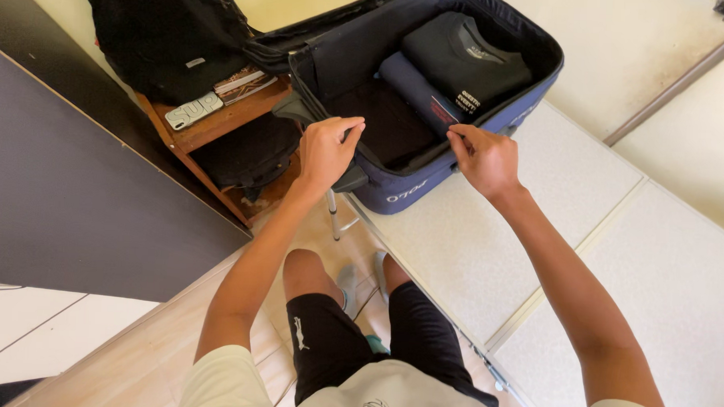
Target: The person picks up a purple shirt from a table, spreads it out, and folds it.
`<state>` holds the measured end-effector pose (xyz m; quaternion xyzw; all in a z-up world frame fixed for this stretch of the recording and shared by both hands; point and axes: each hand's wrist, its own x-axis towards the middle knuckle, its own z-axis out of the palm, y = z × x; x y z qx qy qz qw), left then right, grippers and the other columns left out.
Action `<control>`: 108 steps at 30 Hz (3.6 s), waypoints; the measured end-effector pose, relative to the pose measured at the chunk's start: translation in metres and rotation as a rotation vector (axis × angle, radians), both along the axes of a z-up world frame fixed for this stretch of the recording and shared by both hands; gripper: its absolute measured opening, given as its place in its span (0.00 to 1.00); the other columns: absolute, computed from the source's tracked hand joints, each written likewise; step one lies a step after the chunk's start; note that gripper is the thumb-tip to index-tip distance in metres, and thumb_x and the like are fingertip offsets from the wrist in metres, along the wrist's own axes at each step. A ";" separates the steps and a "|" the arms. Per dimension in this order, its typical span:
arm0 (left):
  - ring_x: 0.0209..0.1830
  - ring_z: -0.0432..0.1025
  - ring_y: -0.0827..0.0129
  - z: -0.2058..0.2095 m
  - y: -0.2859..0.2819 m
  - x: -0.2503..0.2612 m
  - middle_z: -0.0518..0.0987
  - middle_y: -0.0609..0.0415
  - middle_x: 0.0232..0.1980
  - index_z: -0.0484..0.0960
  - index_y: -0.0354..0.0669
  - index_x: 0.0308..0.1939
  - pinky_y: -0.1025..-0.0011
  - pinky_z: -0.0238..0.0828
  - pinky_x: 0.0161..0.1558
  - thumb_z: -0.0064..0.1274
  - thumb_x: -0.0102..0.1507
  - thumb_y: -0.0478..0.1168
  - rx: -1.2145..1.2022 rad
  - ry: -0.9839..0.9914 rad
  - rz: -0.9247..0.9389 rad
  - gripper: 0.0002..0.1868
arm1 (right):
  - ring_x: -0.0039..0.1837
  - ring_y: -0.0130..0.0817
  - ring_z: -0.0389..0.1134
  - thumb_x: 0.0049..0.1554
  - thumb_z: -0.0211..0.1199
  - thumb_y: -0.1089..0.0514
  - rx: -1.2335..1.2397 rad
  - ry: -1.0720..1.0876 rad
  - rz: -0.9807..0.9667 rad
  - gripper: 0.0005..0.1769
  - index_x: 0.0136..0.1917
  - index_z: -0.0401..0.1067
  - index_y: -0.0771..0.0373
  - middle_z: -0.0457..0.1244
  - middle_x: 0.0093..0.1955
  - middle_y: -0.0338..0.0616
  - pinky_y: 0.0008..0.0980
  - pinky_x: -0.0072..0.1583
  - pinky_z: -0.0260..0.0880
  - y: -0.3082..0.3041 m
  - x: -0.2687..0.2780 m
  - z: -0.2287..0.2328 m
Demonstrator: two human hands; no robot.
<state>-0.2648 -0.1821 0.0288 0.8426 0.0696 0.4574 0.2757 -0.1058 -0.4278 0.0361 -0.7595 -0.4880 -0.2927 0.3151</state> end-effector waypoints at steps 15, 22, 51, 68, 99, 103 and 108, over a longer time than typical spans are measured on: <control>0.18 0.67 0.62 -0.027 -0.042 -0.047 0.75 0.48 0.23 0.89 0.40 0.47 0.64 0.60 0.24 0.61 0.65 0.39 -0.022 -0.020 -0.130 0.09 | 0.30 0.27 0.66 0.62 0.72 0.61 0.007 -0.018 -0.151 0.04 0.49 0.81 0.64 0.70 0.35 0.41 0.28 0.33 0.62 -0.062 -0.080 -0.010; 0.20 0.69 0.65 -0.038 -0.057 -0.065 0.78 0.50 0.26 0.88 0.39 0.49 0.65 0.62 0.25 0.59 0.67 0.38 -0.063 -0.039 -0.194 0.09 | 0.31 0.27 0.66 0.62 0.72 0.61 -0.002 -0.023 -0.236 0.04 0.50 0.81 0.63 0.69 0.34 0.42 0.27 0.34 0.63 -0.099 -0.106 -0.022; 0.21 0.68 0.64 -0.064 -0.151 -0.035 0.76 0.53 0.27 0.88 0.42 0.42 0.64 0.62 0.25 0.61 0.65 0.37 0.008 -0.053 -0.502 0.05 | 0.35 0.28 0.68 0.63 0.72 0.63 -0.034 0.003 -0.616 0.02 0.48 0.80 0.64 0.70 0.39 0.41 0.27 0.35 0.63 -0.252 -0.179 -0.040; 0.23 0.70 0.65 -0.080 -0.247 -0.005 0.75 0.55 0.28 0.88 0.43 0.45 0.66 0.66 0.27 0.60 0.64 0.36 0.059 0.097 -0.700 0.07 | 0.46 0.34 0.72 0.60 0.71 0.63 -0.036 0.164 -0.818 0.03 0.49 0.79 0.63 0.70 0.48 0.44 0.31 0.44 0.73 -0.375 -0.230 -0.063; 0.47 0.71 0.61 -0.096 -0.425 0.120 0.77 0.53 0.44 0.86 0.40 0.44 0.65 0.73 0.47 0.62 0.62 0.35 0.336 0.100 -1.184 0.07 | 0.57 0.47 0.68 0.53 0.71 0.63 -0.106 0.185 -1.170 0.13 0.53 0.78 0.64 0.68 0.51 0.46 0.42 0.57 0.71 -0.458 -0.290 -0.070; 0.48 0.70 0.59 -0.098 -0.464 0.140 0.77 0.52 0.46 0.86 0.39 0.45 0.64 0.72 0.50 0.63 0.61 0.35 0.376 0.112 -1.208 0.09 | 0.59 0.48 0.67 0.53 0.71 0.63 -0.136 0.165 -1.211 0.15 0.54 0.77 0.65 0.68 0.53 0.48 0.43 0.60 0.70 -0.485 -0.291 -0.064; 0.54 0.70 0.59 -0.105 -0.538 0.175 0.78 0.51 0.53 0.84 0.37 0.52 0.62 0.70 0.54 0.62 0.61 0.34 0.501 0.094 -1.232 0.16 | 0.63 0.47 0.65 0.54 0.72 0.61 -0.223 0.203 -1.286 0.21 0.60 0.74 0.68 0.65 0.58 0.49 0.43 0.61 0.69 -0.526 -0.265 -0.066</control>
